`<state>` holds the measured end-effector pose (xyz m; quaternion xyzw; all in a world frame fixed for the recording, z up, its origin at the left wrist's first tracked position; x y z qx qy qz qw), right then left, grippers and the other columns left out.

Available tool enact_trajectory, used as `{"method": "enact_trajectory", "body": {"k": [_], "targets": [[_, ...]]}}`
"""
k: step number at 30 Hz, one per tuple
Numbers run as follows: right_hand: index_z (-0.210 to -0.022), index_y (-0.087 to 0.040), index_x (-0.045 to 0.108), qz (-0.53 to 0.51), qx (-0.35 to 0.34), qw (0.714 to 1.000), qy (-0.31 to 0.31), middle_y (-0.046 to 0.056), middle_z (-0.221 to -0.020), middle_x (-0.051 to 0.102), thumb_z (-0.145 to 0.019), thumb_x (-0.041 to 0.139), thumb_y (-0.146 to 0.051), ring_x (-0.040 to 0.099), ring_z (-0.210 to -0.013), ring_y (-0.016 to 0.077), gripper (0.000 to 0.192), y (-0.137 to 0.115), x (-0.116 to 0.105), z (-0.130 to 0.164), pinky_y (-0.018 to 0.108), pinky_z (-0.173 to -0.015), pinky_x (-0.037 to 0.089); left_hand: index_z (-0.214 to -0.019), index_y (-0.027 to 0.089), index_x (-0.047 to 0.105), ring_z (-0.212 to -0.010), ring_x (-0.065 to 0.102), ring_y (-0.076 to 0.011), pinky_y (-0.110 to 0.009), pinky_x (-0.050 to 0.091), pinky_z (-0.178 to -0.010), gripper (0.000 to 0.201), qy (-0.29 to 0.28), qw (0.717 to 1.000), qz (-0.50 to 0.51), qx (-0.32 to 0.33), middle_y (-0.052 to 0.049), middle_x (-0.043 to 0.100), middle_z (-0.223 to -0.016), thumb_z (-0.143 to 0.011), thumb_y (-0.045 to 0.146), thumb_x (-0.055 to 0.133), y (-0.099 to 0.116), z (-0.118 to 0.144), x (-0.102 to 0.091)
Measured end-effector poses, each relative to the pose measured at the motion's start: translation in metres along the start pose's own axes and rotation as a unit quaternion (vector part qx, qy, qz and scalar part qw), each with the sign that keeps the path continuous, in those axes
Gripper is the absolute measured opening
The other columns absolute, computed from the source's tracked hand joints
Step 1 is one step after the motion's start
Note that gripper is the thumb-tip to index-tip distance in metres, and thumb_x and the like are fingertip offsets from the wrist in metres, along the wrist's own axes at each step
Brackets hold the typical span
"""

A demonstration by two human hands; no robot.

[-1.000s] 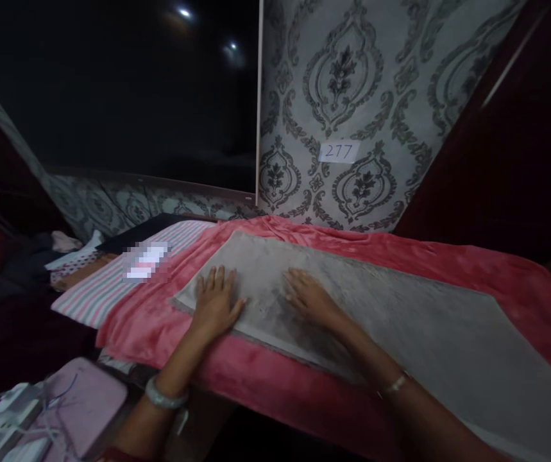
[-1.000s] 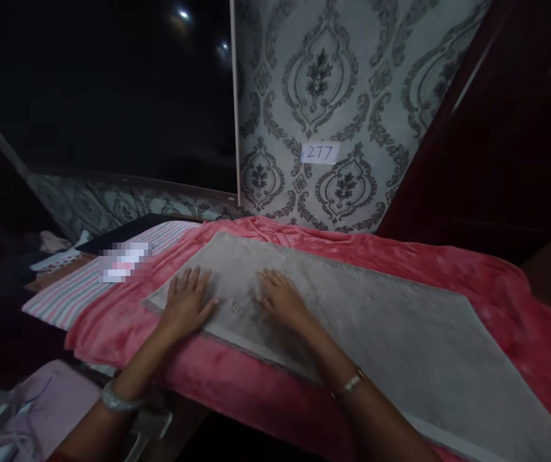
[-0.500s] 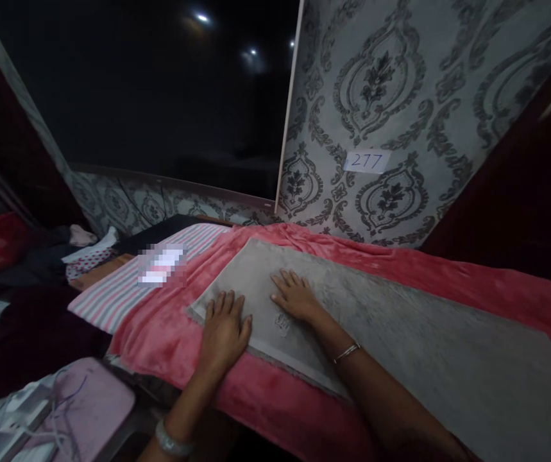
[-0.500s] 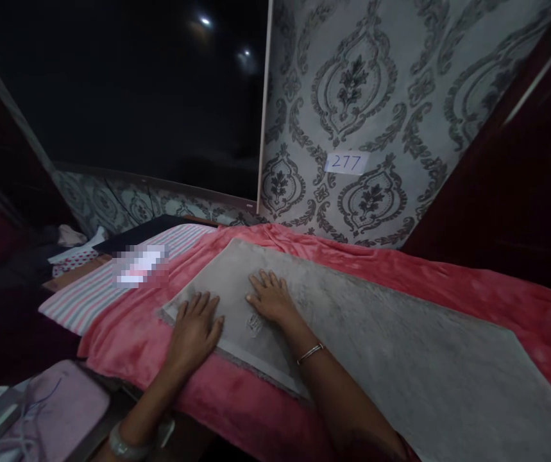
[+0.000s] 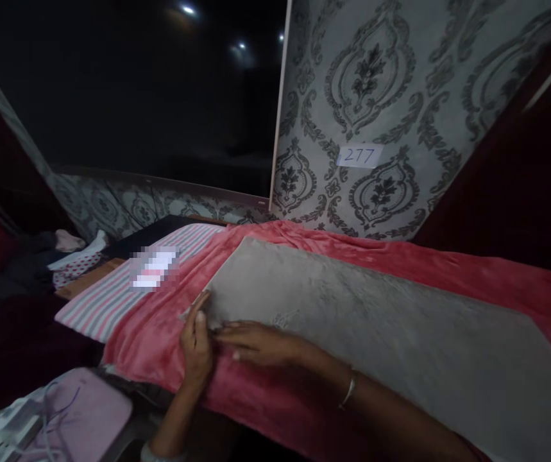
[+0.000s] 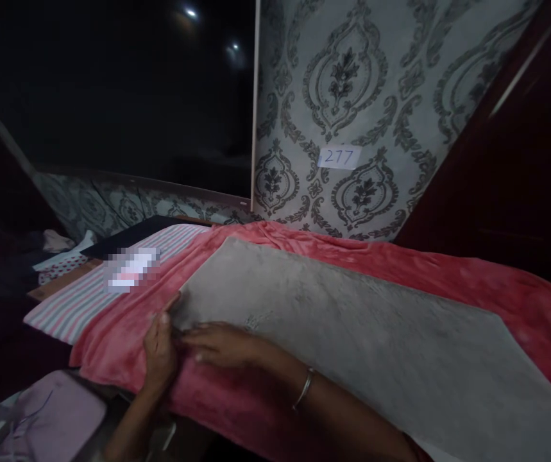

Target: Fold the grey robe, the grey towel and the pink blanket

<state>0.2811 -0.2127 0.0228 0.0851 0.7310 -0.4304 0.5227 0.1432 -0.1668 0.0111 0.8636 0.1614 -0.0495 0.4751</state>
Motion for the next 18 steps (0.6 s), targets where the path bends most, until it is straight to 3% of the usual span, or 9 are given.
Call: {"method": "enact_trajectory", "body": {"k": [2, 5, 7, 9, 14, 18], "targets": [[-0.155, -0.026, 0.036, -0.006, 0.046, 0.997, 0.066, 0.002, -0.157, 0.04, -0.107, 0.032, -0.038, 0.036, -0.144, 0.0155, 0.05, 0.031, -0.035, 0.023, 0.034, -0.12, 0.028, -0.129, 0.017, 0.061, -0.129, 0.055, -0.0257, -0.047, 0.042, -0.113, 0.053, -0.027, 0.999, -0.043, 0.011, -0.012, 0.063, -0.136, -0.099, 0.049, 0.032, 0.0, -0.003, 0.006], [-0.155, -0.022, 0.036, 0.121, 0.228, 0.952, 0.162, 0.006, -0.162, 0.029, -0.105, 0.034, -0.041, 0.02, -0.151, 0.0237, 0.054, 0.096, -0.089, 0.075, 0.046, -0.123, 0.017, -0.124, 0.017, 0.065, -0.133, 0.051, -0.0325, -0.056, 0.035, -0.115, 0.051, -0.084, 0.98, -0.169, 0.061, -0.014, 0.063, -0.136, -0.094, 0.05, 0.041, 0.004, -0.008, 0.023], [-0.157, -0.021, 0.032, 0.18, 0.339, 0.91, 0.156, 0.009, -0.164, 0.021, -0.104, 0.034, -0.042, 0.013, -0.152, 0.029, 0.057, 0.13, -0.105, 0.11, 0.052, -0.122, 0.016, -0.119, 0.018, 0.069, -0.134, 0.049, -0.0355, -0.059, 0.032, -0.115, 0.049, -0.111, 0.96, -0.241, 0.087, -0.014, 0.064, -0.134, -0.092, 0.048, 0.042, 0.005, -0.009, 0.032], [-0.158, -0.024, 0.028, 0.208, 0.383, 0.891, 0.127, 0.008, -0.165, 0.017, -0.105, 0.032, -0.044, 0.012, -0.152, 0.0311, 0.057, 0.149, -0.105, 0.132, 0.055, -0.121, 0.016, -0.112, 0.019, 0.073, -0.132, 0.05, -0.0361, -0.058, 0.034, -0.113, 0.047, -0.123, 0.948, -0.277, 0.098, -0.013, 0.066, -0.131, -0.092, 0.047, 0.042, 0.005, -0.011, 0.036], [-0.158, -0.029, 0.026, 0.214, 0.364, 0.901, 0.102, 0.006, -0.166, 0.016, -0.104, 0.031, -0.051, 0.012, -0.152, 0.0315, 0.059, 0.142, -0.088, 0.134, 0.057, -0.12, 0.012, -0.107, 0.016, 0.075, -0.13, 0.052, -0.038, -0.06, 0.035, -0.111, 0.051, -0.122, 0.944, -0.29, 0.101, -0.015, 0.067, -0.129, -0.091, 0.047, 0.039, 0.006, -0.012, 0.036], [-0.158, -0.032, 0.027, 0.165, 0.248, 0.951, 0.079, 0.005, -0.166, 0.014, -0.101, 0.038, -0.058, 0.008, -0.153, 0.0307, 0.063, 0.089, -0.052, 0.118, 0.058, -0.121, 0.006, -0.106, 0.015, 0.075, -0.129, 0.053, -0.0374, -0.059, 0.036, -0.11, 0.053, -0.116, 0.944, -0.291, 0.107, -0.015, 0.068, -0.127, -0.091, 0.048, 0.036, 0.007, -0.014, 0.036]]}}
Point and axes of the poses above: each hand's wrist, its own z-axis away from the middle knuckle, its own x-axis out of the palm, y = z × x, the point moved 7 cm from there along -z, towards the middle knuckle
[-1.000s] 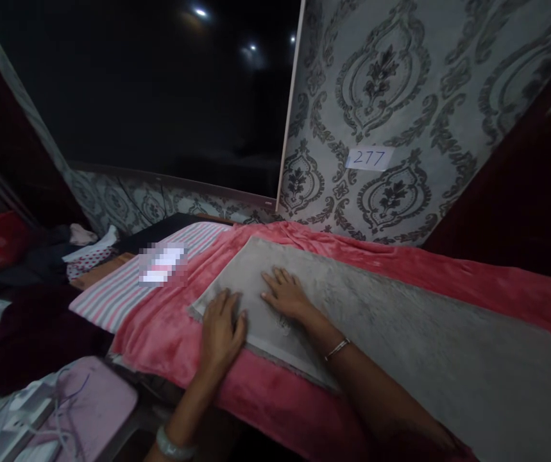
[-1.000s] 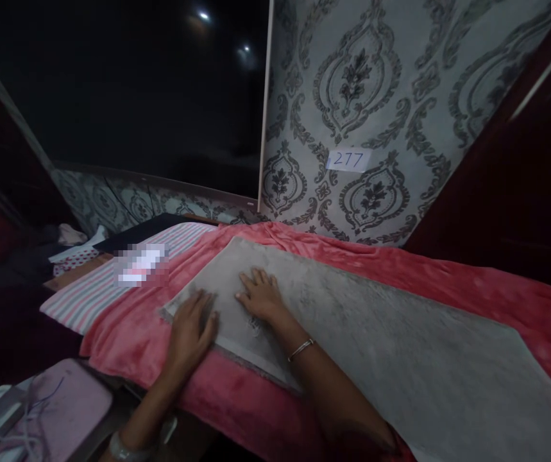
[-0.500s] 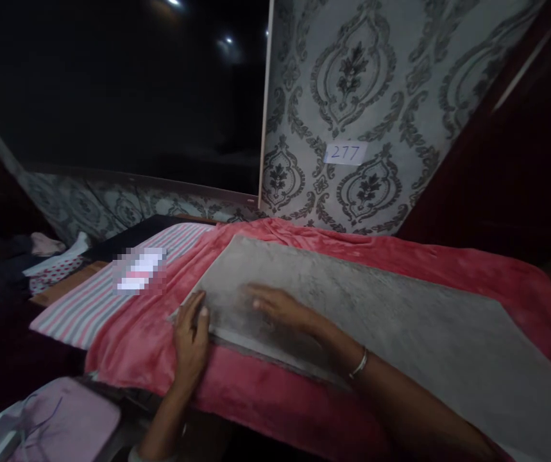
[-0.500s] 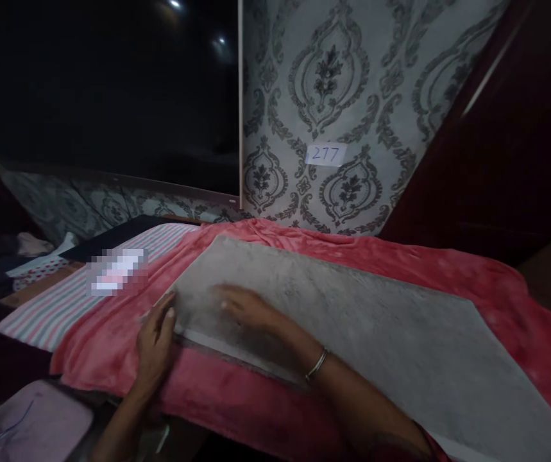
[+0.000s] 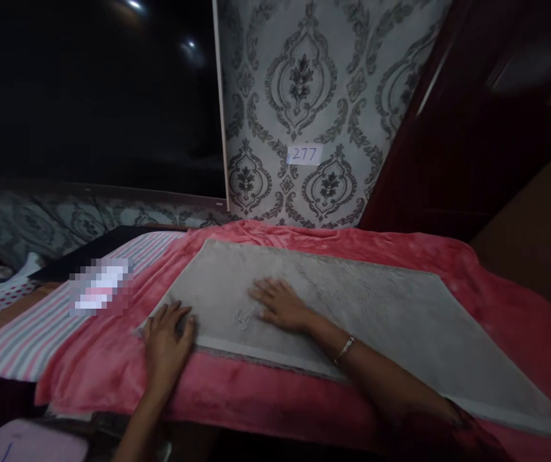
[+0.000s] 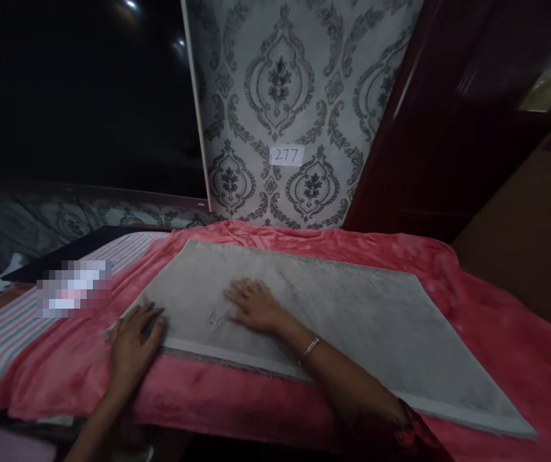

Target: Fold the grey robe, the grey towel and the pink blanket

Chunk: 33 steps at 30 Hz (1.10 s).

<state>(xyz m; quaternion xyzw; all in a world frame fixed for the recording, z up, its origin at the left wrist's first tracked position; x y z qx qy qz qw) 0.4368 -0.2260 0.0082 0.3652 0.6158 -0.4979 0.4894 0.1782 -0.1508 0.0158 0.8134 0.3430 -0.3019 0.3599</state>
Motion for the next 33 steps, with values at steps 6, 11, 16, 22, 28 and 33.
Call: {"method": "enact_trajectory", "body": {"k": [6, 11, 16, 22, 28, 33], "targets": [[-0.155, -0.033, 0.035, -0.202, -0.162, 0.965, -0.048, 0.005, -0.164, 0.022, -0.097, 0.043, -0.066, 0.012, -0.153, 0.0272, 0.067, -0.08, 0.013, 0.065, 0.049, -0.123, 0.004, -0.106, 0.013, 0.075, -0.128, 0.054, -0.0387, -0.059, 0.038, -0.109, 0.056, -0.019, 1.0, -0.021, 0.012, -0.018, 0.068, -0.127, -0.089, 0.048, 0.035, 0.001, -0.004, -0.001], [-0.15, -0.024, 0.046, -0.321, -0.036, 0.944, 0.076, 0.008, -0.151, 0.049, -0.097, 0.04, -0.066, 0.046, -0.138, 0.024, 0.068, 0.01, -0.041, 0.089, 0.039, -0.116, 0.034, -0.112, 0.013, 0.072, -0.133, 0.051, -0.0386, -0.062, 0.038, -0.109, 0.056, -0.033, 0.999, -0.011, 0.037, -0.019, 0.06, -0.138, -0.089, 0.047, 0.034, 0.022, -0.016, -0.003], [-0.153, -0.017, 0.04, -0.118, 0.118, 0.967, 0.193, 0.012, -0.16, 0.032, -0.098, 0.04, -0.057, 0.023, -0.15, 0.0286, 0.067, 0.12, -0.068, 0.093, 0.051, -0.122, 0.018, -0.136, 0.017, 0.06, -0.127, 0.059, -0.0246, -0.04, 0.044, -0.11, 0.063, -0.2, 0.957, 0.143, 0.153, -0.008, 0.063, -0.138, -0.093, 0.054, 0.033, 0.118, -0.058, 0.043], [-0.157, -0.025, 0.031, 0.018, 0.186, 0.976, 0.11, 0.01, -0.164, 0.022, -0.103, 0.036, -0.049, 0.017, -0.152, 0.0298, 0.06, 0.128, -0.035, 0.086, 0.055, -0.121, 0.017, -0.15, 0.018, 0.044, -0.145, 0.038, -0.0197, -0.04, 0.027, -0.122, 0.063, -0.334, 0.889, 0.135, 0.283, -0.006, 0.043, -0.156, -0.1, 0.048, 0.02, 0.241, -0.103, 0.134], [-0.157, -0.031, 0.03, 0.05, 0.175, 0.98, 0.081, 0.006, -0.166, 0.019, -0.103, 0.038, -0.054, 0.014, -0.152, 0.0302, 0.059, 0.119, -0.03, 0.089, 0.057, -0.12, 0.013, -0.15, 0.027, 0.043, -0.151, 0.024, -0.0262, -0.058, 0.009, -0.122, 0.054, -0.363, 0.878, 0.066, 0.304, -0.007, 0.034, -0.161, -0.1, 0.045, 0.034, 0.249, -0.093, 0.193], [-0.157, -0.034, 0.027, 0.015, 0.085, 0.996, 0.028, 0.004, -0.167, 0.013, -0.102, 0.037, -0.057, 0.001, -0.153, 0.0309, 0.061, 0.081, -0.02, 0.104, 0.061, -0.12, 0.005, -0.153, 0.03, 0.038, -0.152, 0.021, -0.0232, -0.056, 0.009, -0.122, 0.054, -0.362, 0.874, 0.035, 0.322, -0.004, 0.031, -0.163, -0.101, 0.045, 0.029, 0.241, -0.089, 0.2]]}}
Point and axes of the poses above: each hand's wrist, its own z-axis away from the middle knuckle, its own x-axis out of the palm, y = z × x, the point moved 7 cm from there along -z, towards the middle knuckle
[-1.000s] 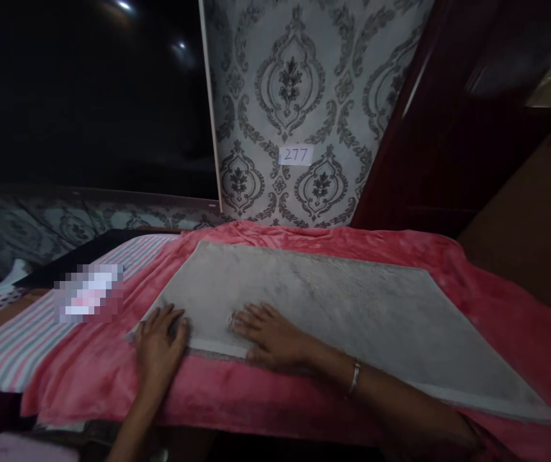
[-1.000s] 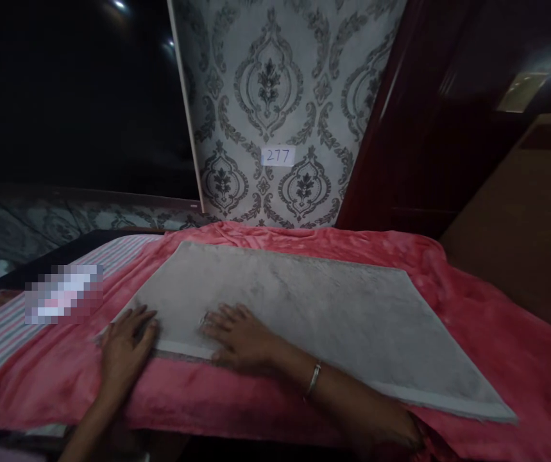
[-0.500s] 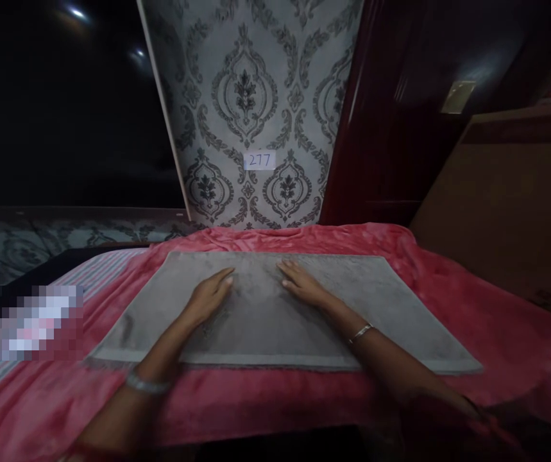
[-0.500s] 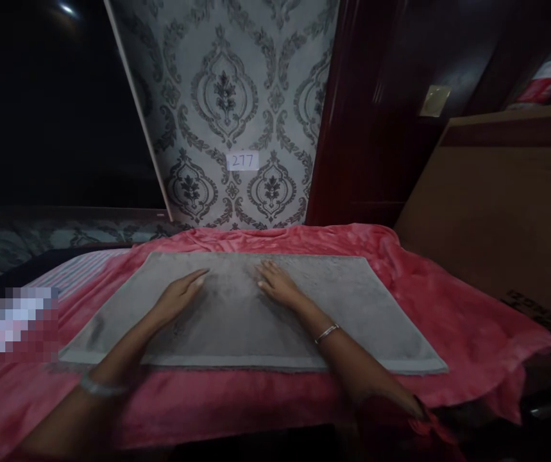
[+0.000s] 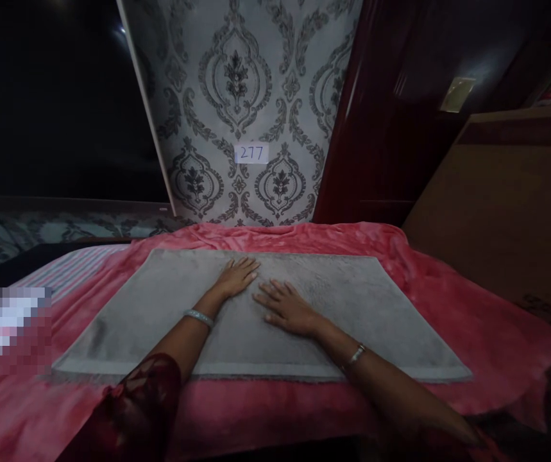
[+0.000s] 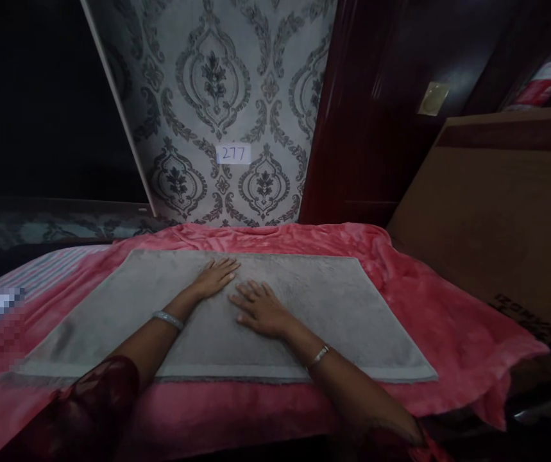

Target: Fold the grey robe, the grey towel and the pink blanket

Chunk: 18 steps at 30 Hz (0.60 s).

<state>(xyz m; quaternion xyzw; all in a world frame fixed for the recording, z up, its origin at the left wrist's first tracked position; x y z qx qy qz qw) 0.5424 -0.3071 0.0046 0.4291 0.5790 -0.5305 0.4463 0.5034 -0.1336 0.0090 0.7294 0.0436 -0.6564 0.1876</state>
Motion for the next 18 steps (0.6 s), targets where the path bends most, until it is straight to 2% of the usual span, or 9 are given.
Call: {"method": "enact_trajectory", "body": {"k": [3, 6, 8, 9, 10, 12, 14, 15, 18], "targets": [[-0.158, -0.033, 0.024, -0.062, -0.077, 0.994, -0.041, 0.003, -0.166, 0.013, -0.103, 0.036, -0.057, -0.002, -0.153, 0.0283, 0.062, -0.042, 0.007, 0.032, 0.058, -0.121, 0.001, -0.153, 0.03, 0.038, -0.152, 0.022, -0.0235, -0.056, 0.01, -0.122, 0.054, -0.001, 1.0, -0.012, 0.001, -0.004, 0.031, -0.163, -0.102, 0.045, 0.028, 0.0, -0.002, -0.002], [-0.158, -0.034, 0.025, -0.142, -0.13, 0.979, -0.064, 0.002, -0.165, 0.018, -0.102, 0.043, -0.055, 0.003, -0.153, 0.0262, 0.062, -0.077, 0.005, 0.065, 0.055, -0.122, 0.002, -0.152, 0.029, 0.038, -0.152, 0.023, -0.0243, -0.056, 0.011, -0.122, 0.054, 0.001, 1.0, -0.02, 0.004, -0.005, 0.031, -0.163, -0.102, 0.045, 0.028, 0.001, -0.001, -0.003], [-0.156, -0.035, 0.031, -0.21, -0.148, 0.963, -0.078, 0.002, -0.163, 0.027, -0.1, 0.046, -0.056, 0.012, -0.153, 0.0253, 0.061, -0.084, -0.001, 0.079, 0.052, -0.123, 0.009, -0.152, 0.028, 0.039, -0.152, 0.024, -0.0251, -0.056, 0.012, -0.122, 0.054, 0.003, 1.0, -0.023, 0.004, -0.006, 0.032, -0.162, -0.101, 0.044, 0.029, 0.002, 0.0, -0.004], [-0.155, -0.035, 0.034, -0.245, -0.145, 0.956, -0.075, 0.003, -0.161, 0.032, -0.101, 0.044, -0.057, 0.02, -0.151, 0.0244, 0.06, -0.078, -0.007, 0.082, 0.049, -0.123, 0.015, -0.152, 0.028, 0.04, -0.151, 0.025, -0.0256, -0.057, 0.013, -0.121, 0.054, 0.004, 1.0, -0.025, 0.004, -0.007, 0.033, -0.162, -0.101, 0.044, 0.03, 0.002, 0.0, -0.005], [-0.154, -0.033, 0.036, -0.272, -0.129, 0.952, -0.058, 0.003, -0.159, 0.037, -0.101, 0.041, -0.059, 0.027, -0.149, 0.0234, 0.06, -0.066, -0.015, 0.082, 0.046, -0.121, 0.021, -0.151, 0.028, 0.041, -0.151, 0.026, -0.0265, -0.058, 0.014, -0.121, 0.054, 0.005, 1.0, -0.026, 0.003, -0.008, 0.034, -0.161, -0.101, 0.043, 0.031, 0.003, 0.0, -0.007], [-0.155, -0.028, 0.037, -0.275, -0.069, 0.959, 0.013, 0.006, -0.157, 0.04, -0.102, 0.035, -0.061, 0.033, -0.146, 0.0234, 0.062, -0.022, -0.034, 0.076, 0.045, -0.12, 0.027, -0.15, 0.026, 0.043, -0.15, 0.028, -0.0295, -0.062, 0.016, -0.119, 0.054, 0.013, 0.999, -0.029, 0.001, -0.01, 0.036, -0.16, -0.1, 0.043, 0.032, 0.008, -0.002, -0.012], [-0.154, -0.023, 0.039, -0.194, 0.006, 0.976, 0.093, 0.009, -0.159, 0.036, -0.101, 0.036, -0.062, 0.022, -0.15, 0.0278, 0.066, 0.031, -0.05, 0.067, 0.051, -0.122, 0.018, -0.149, 0.024, 0.044, -0.149, 0.029, -0.0308, -0.064, 0.016, -0.119, 0.054, 0.025, 0.999, -0.031, 0.006, -0.011, 0.036, -0.16, -0.1, 0.042, 0.031, 0.021, -0.011, -0.019], [-0.153, -0.022, 0.04, -0.149, 0.042, 0.982, 0.113, 0.011, -0.161, 0.032, -0.1, 0.037, -0.062, 0.017, -0.151, 0.0301, 0.066, 0.057, -0.054, 0.063, 0.055, -0.122, 0.015, -0.15, 0.024, 0.044, -0.149, 0.028, -0.03, -0.062, 0.015, -0.12, 0.054, 0.029, 0.999, -0.03, 0.017, -0.011, 0.036, -0.16, -0.101, 0.042, 0.029, 0.031, -0.017, -0.021], [-0.154, -0.024, 0.038, -0.048, 0.139, 0.983, 0.113, 0.011, -0.164, 0.022, -0.101, 0.034, -0.058, 0.011, -0.152, 0.0336, 0.063, 0.115, -0.049, 0.056, 0.062, -0.119, 0.014, -0.152, 0.027, 0.04, -0.152, 0.022, -0.0261, -0.058, 0.013, -0.122, 0.054, 0.015, 0.997, -0.013, 0.076, -0.006, 0.032, -0.163, -0.102, 0.042, 0.027, 0.071, -0.038, -0.017]]}}
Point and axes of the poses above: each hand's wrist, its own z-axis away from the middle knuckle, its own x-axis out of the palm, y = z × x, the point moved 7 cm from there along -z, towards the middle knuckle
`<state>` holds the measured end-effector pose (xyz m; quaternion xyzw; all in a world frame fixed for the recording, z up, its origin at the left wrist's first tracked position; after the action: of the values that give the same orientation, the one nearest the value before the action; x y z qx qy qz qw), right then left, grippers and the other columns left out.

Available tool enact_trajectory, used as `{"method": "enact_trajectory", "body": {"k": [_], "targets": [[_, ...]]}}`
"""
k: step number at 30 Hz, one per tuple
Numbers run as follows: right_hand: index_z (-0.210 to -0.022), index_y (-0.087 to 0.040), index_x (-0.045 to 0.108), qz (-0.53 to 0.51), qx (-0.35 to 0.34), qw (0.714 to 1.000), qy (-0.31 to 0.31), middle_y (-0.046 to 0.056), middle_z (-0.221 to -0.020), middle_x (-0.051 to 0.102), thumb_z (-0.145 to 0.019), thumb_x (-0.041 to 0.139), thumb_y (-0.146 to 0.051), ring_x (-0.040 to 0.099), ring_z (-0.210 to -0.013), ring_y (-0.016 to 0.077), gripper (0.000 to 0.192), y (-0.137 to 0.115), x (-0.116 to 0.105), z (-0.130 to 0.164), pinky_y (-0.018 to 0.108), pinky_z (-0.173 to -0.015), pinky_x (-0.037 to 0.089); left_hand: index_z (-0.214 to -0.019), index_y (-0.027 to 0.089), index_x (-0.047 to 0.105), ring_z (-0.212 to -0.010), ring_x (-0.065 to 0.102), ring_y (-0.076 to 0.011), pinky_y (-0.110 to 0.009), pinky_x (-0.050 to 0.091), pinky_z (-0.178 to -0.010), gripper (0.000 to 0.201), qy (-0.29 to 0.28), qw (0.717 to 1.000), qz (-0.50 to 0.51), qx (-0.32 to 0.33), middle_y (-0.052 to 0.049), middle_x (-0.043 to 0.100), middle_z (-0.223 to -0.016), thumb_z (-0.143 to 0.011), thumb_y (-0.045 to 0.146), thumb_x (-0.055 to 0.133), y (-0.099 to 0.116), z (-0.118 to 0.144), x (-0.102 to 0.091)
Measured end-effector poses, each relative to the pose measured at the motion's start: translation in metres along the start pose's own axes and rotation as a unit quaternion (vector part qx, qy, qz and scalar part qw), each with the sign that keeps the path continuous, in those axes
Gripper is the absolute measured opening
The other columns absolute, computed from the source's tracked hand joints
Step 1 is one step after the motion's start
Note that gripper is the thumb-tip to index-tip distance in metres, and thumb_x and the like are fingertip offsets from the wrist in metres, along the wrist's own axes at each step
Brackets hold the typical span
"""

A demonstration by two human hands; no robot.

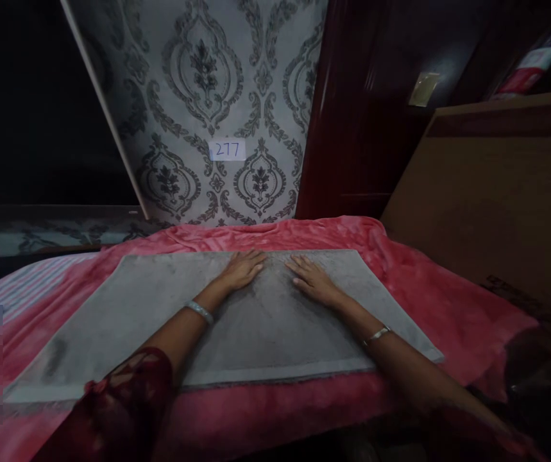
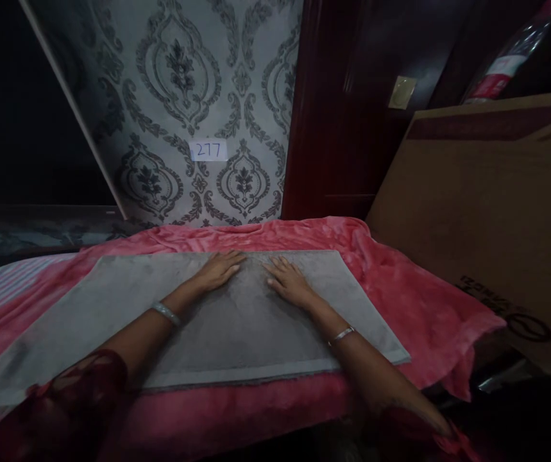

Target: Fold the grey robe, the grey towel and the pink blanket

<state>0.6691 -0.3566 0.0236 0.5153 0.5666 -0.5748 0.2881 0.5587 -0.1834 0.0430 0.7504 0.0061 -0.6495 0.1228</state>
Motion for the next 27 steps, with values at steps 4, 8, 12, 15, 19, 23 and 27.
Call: {"method": "enact_trajectory", "body": {"k": [4, 8, 12, 15, 19, 23, 27], "targets": [[-0.156, -0.029, 0.032, 0.071, 0.027, 0.997, -0.025, 0.008, -0.165, 0.019, -0.102, 0.034, -0.057, 0.011, -0.152, 0.0317, 0.061, 0.024, 0.018, -0.002, 0.062, -0.119, 0.012, -0.152, 0.028, 0.04, -0.152, 0.02, -0.0303, -0.063, 0.011, -0.12, 0.054, -0.038, 0.999, -0.002, 0.012, -0.006, 0.031, -0.163, -0.1, 0.044, 0.032, 0.026, -0.022, 0.024], [-0.157, -0.032, 0.031, 0.08, 0.017, 0.996, -0.042, 0.006, -0.166, 0.017, -0.102, 0.036, -0.056, 0.009, -0.153, 0.0314, 0.059, 0.017, 0.022, 0.004, 0.061, -0.12, 0.009, -0.152, 0.032, 0.038, -0.152, 0.021, -0.0297, -0.062, 0.011, -0.121, 0.055, -0.034, 0.999, -0.008, 0.01, -0.004, 0.032, -0.163, -0.1, 0.046, 0.032, 0.025, -0.024, 0.038], [-0.157, -0.03, 0.03, 0.06, -0.031, 0.994, -0.089, 0.007, -0.165, 0.015, -0.101, 0.044, -0.053, 0.005, -0.153, 0.0336, 0.062, -0.016, 0.024, 0.028, 0.063, -0.119, 0.007, -0.152, 0.033, 0.038, -0.152, 0.021, -0.0291, -0.061, 0.011, -0.121, 0.054, -0.039, 0.999, -0.005, 0.011, -0.003, 0.032, -0.163, -0.1, 0.047, 0.032, 0.02, -0.022, 0.038], [-0.157, -0.03, 0.029, 0.011, -0.093, 0.987, -0.127, 0.007, -0.165, 0.014, -0.099, 0.049, -0.052, 0.004, -0.152, 0.0337, 0.065, -0.06, 0.029, 0.073, 0.062, -0.12, 0.007, -0.152, 0.032, 0.039, -0.152, 0.021, -0.0294, -0.06, 0.011, -0.121, 0.055, -0.037, 0.999, -0.005, 0.011, -0.004, 0.032, -0.163, -0.1, 0.047, 0.032, 0.02, -0.023, 0.037], [-0.157, -0.044, 0.023, -0.1, -0.125, 0.971, -0.18, -0.004, -0.165, 0.01, -0.096, 0.051, -0.059, 0.002, -0.153, 0.0256, 0.069, -0.113, 0.027, 0.134, 0.05, -0.125, 0.002, -0.151, 0.034, 0.041, -0.151, 0.023, -0.0294, -0.061, 0.012, -0.12, 0.054, -0.026, 1.0, -0.004, 0.017, -0.003, 0.034, -0.162, -0.099, 0.047, 0.033, 0.02, -0.025, 0.037], [-0.153, -0.043, 0.035, -0.212, -0.135, 0.952, -0.176, -0.006, -0.16, 0.033, -0.099, 0.04, -0.06, 0.026, -0.149, 0.0185, 0.057, -0.117, 0.006, 0.137, 0.038, -0.124, 0.019, -0.151, 0.033, 0.041, -0.151, 0.023, -0.03, -0.062, 0.012, -0.119, 0.054, -0.029, 0.999, 0.0, 0.017, -0.004, 0.032, -0.163, -0.099, 0.046, 0.033, 0.019, -0.025, 0.037], [-0.153, -0.019, 0.04, -0.087, -0.043, 0.995, -0.013, 0.011, -0.16, 0.032, -0.099, 0.031, -0.066, 0.02, -0.151, 0.0268, 0.072, -0.036, -0.029, 0.085, 0.049, -0.124, 0.013, -0.152, 0.03, 0.04, -0.152, 0.021, -0.0298, -0.061, 0.012, -0.12, 0.056, -0.028, 1.0, -0.003, 0.013, -0.006, 0.031, -0.163, -0.099, 0.047, 0.031, 0.02, -0.025, 0.034]]}}
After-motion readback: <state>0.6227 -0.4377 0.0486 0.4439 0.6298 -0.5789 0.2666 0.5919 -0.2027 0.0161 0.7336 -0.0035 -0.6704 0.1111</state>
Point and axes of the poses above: each hand's wrist, its own z-axis away from the middle knuckle, its own x-axis out of the palm, y = z × x, the point moved 7 cm from there along -z, towards the middle knuckle
